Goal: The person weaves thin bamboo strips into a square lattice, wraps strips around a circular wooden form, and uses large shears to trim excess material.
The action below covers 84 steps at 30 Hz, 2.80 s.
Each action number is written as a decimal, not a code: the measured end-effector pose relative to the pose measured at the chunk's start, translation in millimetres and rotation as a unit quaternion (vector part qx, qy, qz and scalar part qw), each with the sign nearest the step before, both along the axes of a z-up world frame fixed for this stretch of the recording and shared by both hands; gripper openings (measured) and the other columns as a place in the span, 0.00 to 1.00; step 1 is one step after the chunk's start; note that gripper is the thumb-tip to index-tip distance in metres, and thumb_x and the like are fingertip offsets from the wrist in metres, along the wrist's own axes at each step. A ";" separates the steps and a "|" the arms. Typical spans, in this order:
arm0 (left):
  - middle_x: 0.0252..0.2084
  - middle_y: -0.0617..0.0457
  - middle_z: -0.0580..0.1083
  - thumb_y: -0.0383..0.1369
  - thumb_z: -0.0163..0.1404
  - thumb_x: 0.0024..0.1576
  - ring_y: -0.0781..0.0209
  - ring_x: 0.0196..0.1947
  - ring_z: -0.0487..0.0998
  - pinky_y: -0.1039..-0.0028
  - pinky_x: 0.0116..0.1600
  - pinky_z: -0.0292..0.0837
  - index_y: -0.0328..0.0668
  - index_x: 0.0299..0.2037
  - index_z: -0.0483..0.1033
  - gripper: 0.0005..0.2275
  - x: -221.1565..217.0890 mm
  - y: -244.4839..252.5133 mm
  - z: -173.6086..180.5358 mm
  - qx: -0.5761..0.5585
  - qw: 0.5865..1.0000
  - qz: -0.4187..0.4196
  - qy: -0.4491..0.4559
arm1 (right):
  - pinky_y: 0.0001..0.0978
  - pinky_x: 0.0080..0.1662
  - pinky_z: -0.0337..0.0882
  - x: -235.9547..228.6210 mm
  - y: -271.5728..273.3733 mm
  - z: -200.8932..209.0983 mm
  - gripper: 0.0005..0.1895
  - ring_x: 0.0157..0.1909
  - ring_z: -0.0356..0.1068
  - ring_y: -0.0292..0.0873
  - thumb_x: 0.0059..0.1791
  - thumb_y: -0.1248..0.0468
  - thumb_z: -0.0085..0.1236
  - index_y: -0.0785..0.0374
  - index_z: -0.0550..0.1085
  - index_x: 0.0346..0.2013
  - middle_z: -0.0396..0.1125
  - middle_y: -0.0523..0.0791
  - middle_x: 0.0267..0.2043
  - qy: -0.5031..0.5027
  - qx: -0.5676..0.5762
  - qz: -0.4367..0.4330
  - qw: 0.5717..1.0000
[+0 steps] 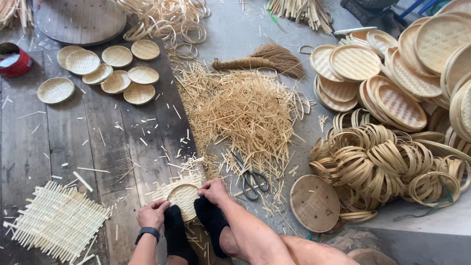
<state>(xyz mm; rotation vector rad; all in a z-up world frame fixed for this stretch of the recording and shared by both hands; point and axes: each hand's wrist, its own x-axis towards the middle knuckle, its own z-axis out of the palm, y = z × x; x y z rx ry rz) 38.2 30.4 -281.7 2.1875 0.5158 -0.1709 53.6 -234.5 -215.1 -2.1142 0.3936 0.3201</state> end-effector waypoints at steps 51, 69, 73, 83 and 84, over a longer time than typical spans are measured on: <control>0.36 0.52 0.76 0.44 0.49 0.63 0.67 0.36 0.73 0.73 0.44 0.70 0.36 0.41 0.82 0.17 80.9 -47.6 -25.8 -0.065 0.948 -0.306 -0.052 | 0.28 0.28 0.65 3.3 24.9 -2.4 0.23 0.21 0.63 0.34 0.35 0.54 0.82 0.63 0.74 0.13 0.70 0.41 0.19 0.064 0.118 -0.214 0.967; 0.37 0.45 0.79 0.46 0.57 0.61 0.58 0.37 0.79 0.69 0.48 0.74 0.47 0.47 0.86 0.15 15.6 -36.3 17.2 -0.007 0.998 -0.015 -0.064 | 0.27 0.33 0.69 -21.4 36.7 -13.7 0.14 0.26 0.68 0.32 0.42 0.54 0.74 0.61 0.83 0.28 0.74 0.39 0.24 -0.037 0.099 -0.205 0.973; 0.42 0.44 0.81 0.41 0.60 0.57 0.59 0.42 0.79 0.68 0.51 0.73 0.42 0.50 0.85 0.15 14.2 -24.8 2.7 -0.245 0.968 0.033 -0.029 | 0.27 0.34 0.70 -16.4 38.0 -23.5 0.13 0.27 0.68 0.31 0.43 0.55 0.74 0.62 0.83 0.28 0.75 0.39 0.25 -0.034 0.099 -0.214 0.971; 0.52 0.49 0.80 0.38 0.59 0.55 0.61 0.51 0.77 0.72 0.54 0.71 0.33 0.52 0.81 0.19 36.2 -8.0 -16.8 -0.424 0.901 0.048 0.078 | 0.34 0.44 0.75 17.0 -53.1 23.7 0.19 0.38 0.75 0.39 0.45 0.50 0.69 0.61 0.81 0.41 0.77 0.46 0.38 -0.024 -0.041 0.058 0.997; 0.52 0.49 0.80 0.39 0.59 0.55 0.60 0.51 0.77 0.72 0.53 0.70 0.35 0.53 0.82 0.19 37.6 -4.7 -16.1 -0.370 0.925 0.027 0.084 | 0.35 0.44 0.76 26.7 -70.8 54.6 0.18 0.39 0.76 0.40 0.45 0.52 0.67 0.62 0.82 0.42 0.80 0.47 0.38 -0.040 0.004 0.074 0.996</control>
